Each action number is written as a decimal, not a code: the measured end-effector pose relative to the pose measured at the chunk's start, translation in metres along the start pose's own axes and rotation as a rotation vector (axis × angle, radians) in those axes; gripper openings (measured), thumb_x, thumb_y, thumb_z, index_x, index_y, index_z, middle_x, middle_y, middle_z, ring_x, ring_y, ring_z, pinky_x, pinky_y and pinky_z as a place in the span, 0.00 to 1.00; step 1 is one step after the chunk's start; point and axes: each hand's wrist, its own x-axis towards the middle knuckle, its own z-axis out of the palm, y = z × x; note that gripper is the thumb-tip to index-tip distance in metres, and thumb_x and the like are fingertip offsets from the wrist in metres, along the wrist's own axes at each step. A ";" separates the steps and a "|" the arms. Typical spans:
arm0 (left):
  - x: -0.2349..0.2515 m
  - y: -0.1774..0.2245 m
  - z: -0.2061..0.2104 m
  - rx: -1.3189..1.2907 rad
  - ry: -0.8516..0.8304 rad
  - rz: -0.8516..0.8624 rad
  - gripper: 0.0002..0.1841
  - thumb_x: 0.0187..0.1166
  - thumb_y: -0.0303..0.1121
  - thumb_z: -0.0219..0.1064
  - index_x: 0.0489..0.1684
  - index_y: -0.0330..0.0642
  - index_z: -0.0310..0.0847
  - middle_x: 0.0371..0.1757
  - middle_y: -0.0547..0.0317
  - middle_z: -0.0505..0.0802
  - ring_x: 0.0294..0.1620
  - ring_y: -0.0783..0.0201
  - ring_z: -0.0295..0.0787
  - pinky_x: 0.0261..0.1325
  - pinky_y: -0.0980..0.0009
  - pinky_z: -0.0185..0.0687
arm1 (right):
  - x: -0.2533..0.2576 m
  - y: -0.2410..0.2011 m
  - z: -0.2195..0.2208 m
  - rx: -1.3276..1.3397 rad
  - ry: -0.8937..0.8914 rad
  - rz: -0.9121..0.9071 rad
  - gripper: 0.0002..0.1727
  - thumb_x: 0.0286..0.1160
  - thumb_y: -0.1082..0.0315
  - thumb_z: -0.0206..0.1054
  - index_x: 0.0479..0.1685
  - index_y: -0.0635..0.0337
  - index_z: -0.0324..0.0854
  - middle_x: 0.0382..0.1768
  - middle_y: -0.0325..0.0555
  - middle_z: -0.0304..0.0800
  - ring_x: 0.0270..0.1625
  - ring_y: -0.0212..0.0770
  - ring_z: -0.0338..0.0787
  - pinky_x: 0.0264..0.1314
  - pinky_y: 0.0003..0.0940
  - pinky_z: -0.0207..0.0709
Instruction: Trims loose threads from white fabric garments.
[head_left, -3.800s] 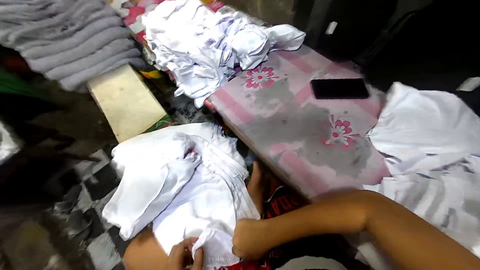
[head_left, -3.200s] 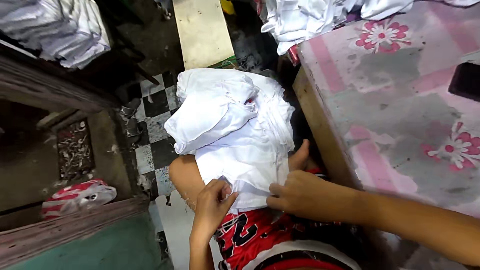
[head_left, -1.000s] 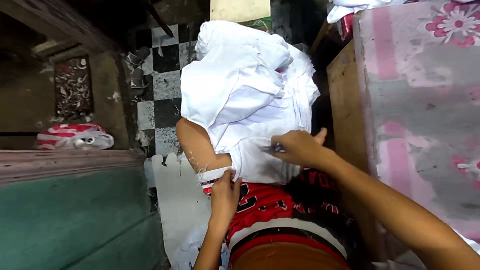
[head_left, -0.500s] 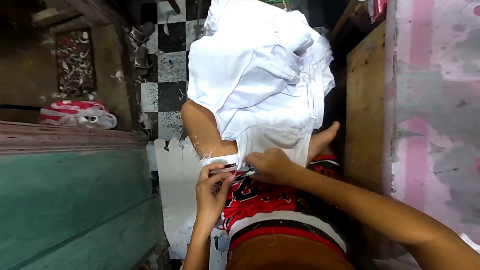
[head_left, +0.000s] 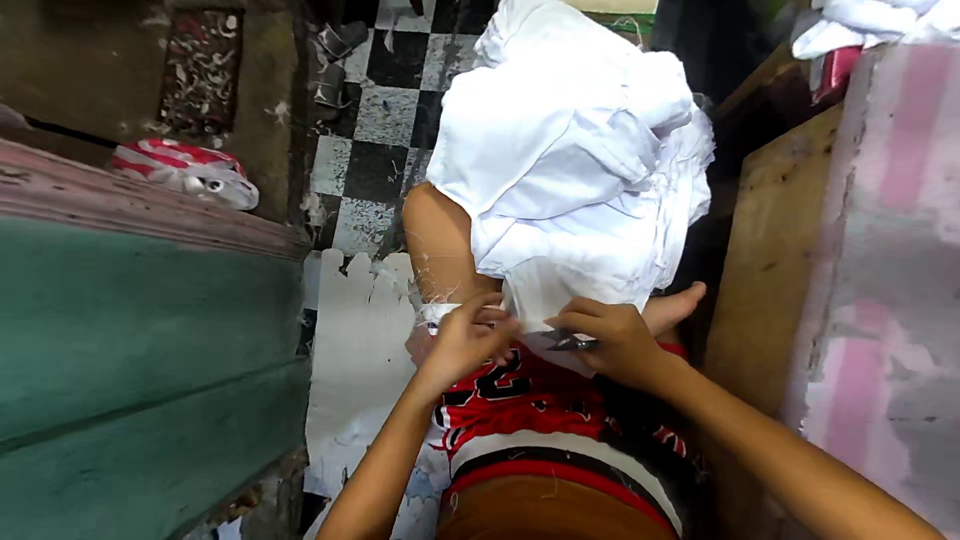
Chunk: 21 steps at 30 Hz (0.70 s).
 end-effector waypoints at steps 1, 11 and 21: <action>0.005 -0.001 0.003 -0.041 -0.067 -0.039 0.24 0.81 0.29 0.68 0.73 0.25 0.71 0.42 0.54 0.94 0.29 0.70 0.92 0.39 0.71 0.92 | 0.000 -0.001 0.000 -0.017 -0.003 -0.013 0.10 0.73 0.68 0.67 0.43 0.61 0.93 0.36 0.51 0.95 0.29 0.44 0.92 0.24 0.38 0.81; -0.001 -0.011 -0.013 0.135 0.083 -0.025 0.09 0.85 0.27 0.65 0.45 0.28 0.88 0.33 0.55 0.95 0.28 0.73 0.94 0.40 0.76 0.92 | -0.003 0.002 0.018 -0.306 -0.105 -0.277 0.10 0.75 0.73 0.63 0.42 0.63 0.91 0.32 0.52 0.92 0.16 0.45 0.81 0.16 0.36 0.70; -0.006 -0.020 0.004 -0.571 0.312 -0.099 0.04 0.87 0.18 0.56 0.42 0.31 0.75 0.37 0.52 0.95 0.40 0.60 0.98 0.53 0.65 0.95 | 0.019 -0.002 0.023 -0.189 -0.237 -0.116 0.21 0.76 0.52 0.65 0.34 0.62 0.90 0.24 0.51 0.86 0.19 0.49 0.85 0.17 0.43 0.73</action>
